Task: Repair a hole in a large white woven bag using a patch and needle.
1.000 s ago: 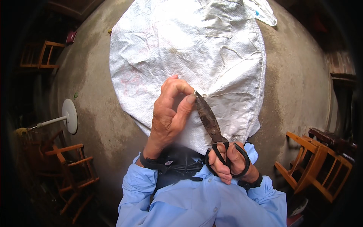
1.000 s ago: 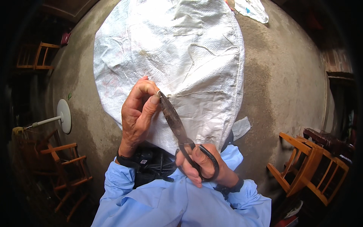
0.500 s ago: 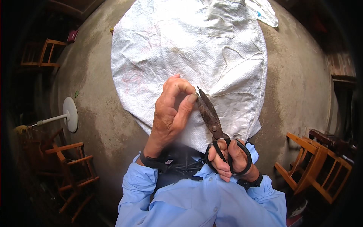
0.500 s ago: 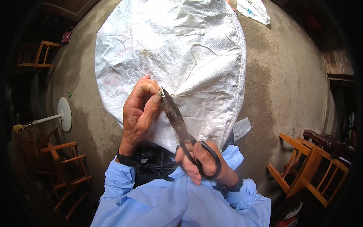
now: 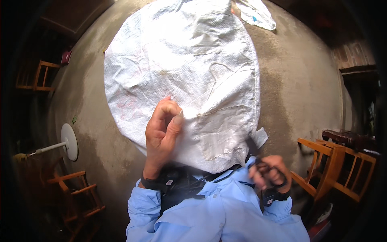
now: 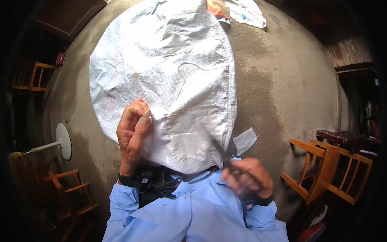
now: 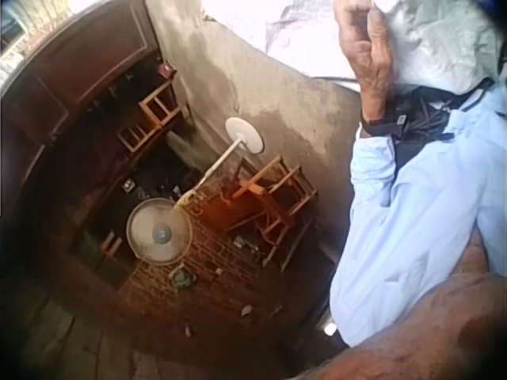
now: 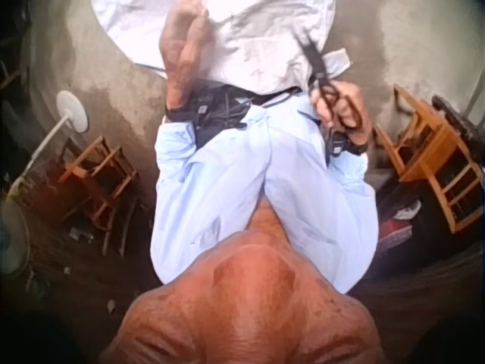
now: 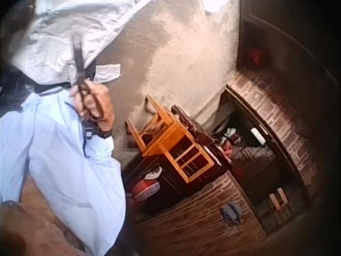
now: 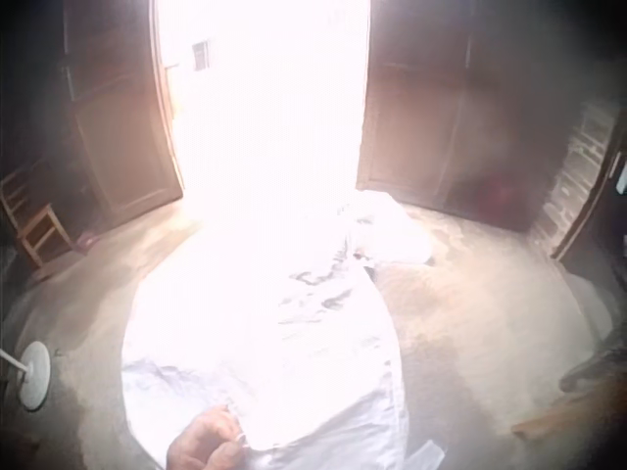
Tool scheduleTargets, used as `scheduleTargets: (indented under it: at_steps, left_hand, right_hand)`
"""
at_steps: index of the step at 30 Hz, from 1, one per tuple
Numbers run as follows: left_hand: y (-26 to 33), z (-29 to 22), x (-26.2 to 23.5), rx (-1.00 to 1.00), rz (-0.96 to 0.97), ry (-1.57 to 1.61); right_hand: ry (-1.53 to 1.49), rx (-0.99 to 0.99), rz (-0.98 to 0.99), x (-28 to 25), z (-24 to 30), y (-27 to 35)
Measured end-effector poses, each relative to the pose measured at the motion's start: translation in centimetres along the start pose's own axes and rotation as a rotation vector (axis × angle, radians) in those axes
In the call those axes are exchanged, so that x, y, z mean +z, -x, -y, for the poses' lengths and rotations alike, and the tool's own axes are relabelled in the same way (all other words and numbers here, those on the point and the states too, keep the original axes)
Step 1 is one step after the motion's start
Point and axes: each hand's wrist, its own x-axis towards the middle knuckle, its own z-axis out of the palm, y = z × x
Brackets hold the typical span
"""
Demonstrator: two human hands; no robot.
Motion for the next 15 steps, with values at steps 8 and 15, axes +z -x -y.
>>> scheduleTargets:
  at_steps: [8,15]
  left_hand:
    - [-0.3,0.0,-0.2,0.036,0.118,-0.159]
    - [-0.7,-0.4,0.2,-0.002,0.164,-0.237]
  right_hand:
    - [0.299,0.308,-1.101,-16.9,-14.4,-1.2]
    - [1.25,0.497,-1.149,-28.7,-27.8,0.5]
